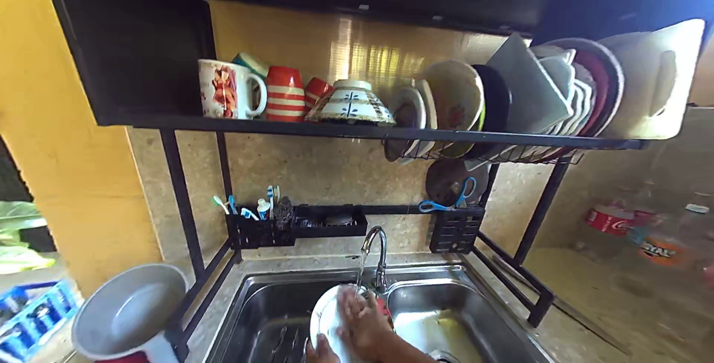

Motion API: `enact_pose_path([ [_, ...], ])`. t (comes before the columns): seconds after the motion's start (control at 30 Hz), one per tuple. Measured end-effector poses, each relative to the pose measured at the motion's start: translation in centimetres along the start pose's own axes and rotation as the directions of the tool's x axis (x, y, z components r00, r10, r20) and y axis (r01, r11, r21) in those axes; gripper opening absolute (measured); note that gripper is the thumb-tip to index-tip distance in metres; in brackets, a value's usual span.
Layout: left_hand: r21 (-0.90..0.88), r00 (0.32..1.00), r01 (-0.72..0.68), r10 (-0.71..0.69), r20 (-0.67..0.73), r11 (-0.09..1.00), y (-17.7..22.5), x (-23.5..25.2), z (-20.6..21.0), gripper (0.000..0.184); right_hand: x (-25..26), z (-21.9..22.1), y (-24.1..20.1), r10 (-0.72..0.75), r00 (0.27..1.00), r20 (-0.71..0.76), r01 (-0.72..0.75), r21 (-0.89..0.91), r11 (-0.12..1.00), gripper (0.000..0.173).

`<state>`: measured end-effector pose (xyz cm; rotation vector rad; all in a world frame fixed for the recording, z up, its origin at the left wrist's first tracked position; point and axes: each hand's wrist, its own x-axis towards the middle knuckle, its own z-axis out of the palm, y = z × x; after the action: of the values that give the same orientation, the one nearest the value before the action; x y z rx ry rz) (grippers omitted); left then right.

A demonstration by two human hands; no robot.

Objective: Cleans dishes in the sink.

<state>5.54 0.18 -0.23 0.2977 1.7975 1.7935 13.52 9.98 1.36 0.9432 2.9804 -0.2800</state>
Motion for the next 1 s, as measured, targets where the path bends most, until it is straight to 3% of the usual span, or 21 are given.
enact_pose_path([
  [0.07, 0.011, 1.0, -0.002, 0.002, -0.021, 1.0, 0.2, -0.1, 0.1, 0.047, 0.0, -0.1, -0.7, 0.034, 0.999, 0.033, -0.034, -0.002, 0.999, 0.075],
  [0.13, -0.025, 1.0, -0.008, 0.008, -0.019, 1.0, 0.2, 0.2, 0.0, 0.045, -0.4, 0.7, -1.0, -0.099, 0.995, 0.025, 0.097, 0.086, 0.992, 0.067],
  [0.27, -0.041, 1.0, 0.012, -0.013, -0.012, 0.999, -0.1, 0.0, 0.2, 0.044, -0.2, -0.1, -0.6, 0.067, 0.992, 0.104, -0.069, 0.015, 0.998, 0.074],
  [0.37, -0.094, 1.0, 0.02, -0.02, -0.001, 0.995, 0.1, 0.3, 0.1, 0.041, -0.7, 0.4, -0.5, -0.092, 0.991, 0.092, 0.083, 0.095, 0.992, 0.064],
  [0.47, -0.111, 1.0, 0.019, -0.021, -0.018, 0.994, -0.3, 0.3, 0.3, 0.041, -0.2, 0.2, -0.2, 0.102, 0.99, 0.094, -0.104, 0.01, 0.995, 0.071],
  [0.57, -0.167, 0.999, 0.038, -0.044, -0.028, 0.985, 0.0, 0.6, 0.1, 0.04, -0.5, 0.8, -0.6, -0.068, 0.994, 0.087, 0.057, 0.114, 0.992, 0.064],
  [0.63, -0.19, 0.996, 0.066, -0.075, -0.037, 0.979, -0.2, 0.9, -0.2, 0.041, -0.1, 0.2, 0.1, 0.088, 0.996, 0.02, -0.089, 0.085, 0.992, 0.071],
  [0.7, -0.222, 0.994, 0.068, -0.084, -0.065, 0.973, 0.0, 1.2, -0.3, 0.041, 0.8, -1.5, 0.3, 0.351, 0.936, -0.037, -0.346, 0.096, 0.933, 0.08],
  [0.77, -0.222, 0.993, 0.066, -0.086, -0.082, 0.973, 0.0, 1.2, -0.3, 0.039, 1.6, -2.8, 0.4, 0.496, 0.868, 0.015, -0.491, 0.177, 0.853, 0.091],
  [0.9, -0.211, 0.988, 0.109, -0.129, -0.085, 0.972, -0.5, 1.2, -0.4, 0.042, 2.8, -4.5, 0.5, 0.602, 0.786, 0.14, -0.618, 0.215, 0.756, 0.097],
  [1.0, -0.206, 0.987, 0.105, -0.127, -0.094, 0.973, -0.7, 1.0, -0.7, 0.047, 2.9, -7.4, 0.5, 0.621, 0.761, 0.189, -0.649, 0.223, 0.728, 0.083],
])
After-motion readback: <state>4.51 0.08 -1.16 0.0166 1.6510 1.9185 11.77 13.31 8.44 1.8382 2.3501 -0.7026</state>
